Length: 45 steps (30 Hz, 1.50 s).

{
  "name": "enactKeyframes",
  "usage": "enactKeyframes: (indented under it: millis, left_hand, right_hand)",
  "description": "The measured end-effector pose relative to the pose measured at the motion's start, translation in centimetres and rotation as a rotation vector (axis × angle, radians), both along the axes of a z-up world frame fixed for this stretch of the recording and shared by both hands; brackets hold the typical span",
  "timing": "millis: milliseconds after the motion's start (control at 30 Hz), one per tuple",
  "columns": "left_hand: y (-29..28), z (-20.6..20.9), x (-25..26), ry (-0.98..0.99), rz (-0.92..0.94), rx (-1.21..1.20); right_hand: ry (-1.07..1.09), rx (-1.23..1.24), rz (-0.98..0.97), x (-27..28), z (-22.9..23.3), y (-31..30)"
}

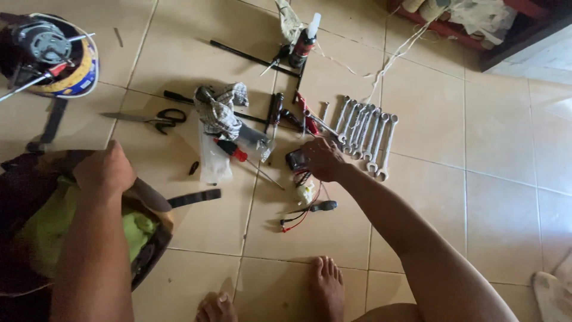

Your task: Organize various mechanical and electrical tools and equipment on the floor and pack them into a backpack.

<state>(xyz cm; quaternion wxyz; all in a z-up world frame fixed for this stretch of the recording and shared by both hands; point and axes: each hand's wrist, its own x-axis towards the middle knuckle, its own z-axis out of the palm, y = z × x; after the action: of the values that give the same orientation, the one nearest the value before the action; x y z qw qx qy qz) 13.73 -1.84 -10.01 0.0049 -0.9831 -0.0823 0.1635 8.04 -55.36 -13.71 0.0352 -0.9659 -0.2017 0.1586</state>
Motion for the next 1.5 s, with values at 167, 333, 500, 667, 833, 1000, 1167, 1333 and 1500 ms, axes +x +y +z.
enactKeyframes:
  millis: [167,333,500,667,833,1000,1167,1333,1500]
  left_hand:
    - [-1.2,0.1,0.2,0.124,-0.065,0.044]
    - [-3.7,3.9,-1.8,0.128,-0.053,-0.021]
    - [-5.4,4.3,-2.5,0.117,-0.078,-0.210]
    - [-11.3,1.8,-2.2,0.172,-0.190,-0.541]
    - [-21.4,5.7,-2.3,0.292,0.102,-1.396]
    - [-22.3,4.3,-2.7,0.185,0.216,-1.576]
    - [-20.6,5.9,-3.0,0.258,0.344,-1.555]
    - [-17.4,4.3,-2.6,0.410,0.476,-1.648]
    - [-16.2,3.6,-2.9,0.482,0.510,-1.667]
  right_hand:
    - [-0.086,-0.059,-0.006,-1.0,-1.2,-0.1]
    - [-0.050,-0.147,0.031,-0.7,1.2,0.3]
    - [-0.221,0.129,0.047,-0.2,1.3,2.4]
    - [-0.028,0.498,-0.173,-1.3,3.3,11.5]
    - [0.234,0.970,-0.562,0.4,3.8,14.8]
    - [0.356,1.429,-0.382,-1.8,6.4,14.1]
    - [-0.139,1.032,-0.190,-1.7,-5.6,7.9]
    - [-0.048,0.792,-0.352,-0.3,-5.1,2.2]
    - [-0.135,0.568,-0.314,-0.9,-1.9,-1.8]
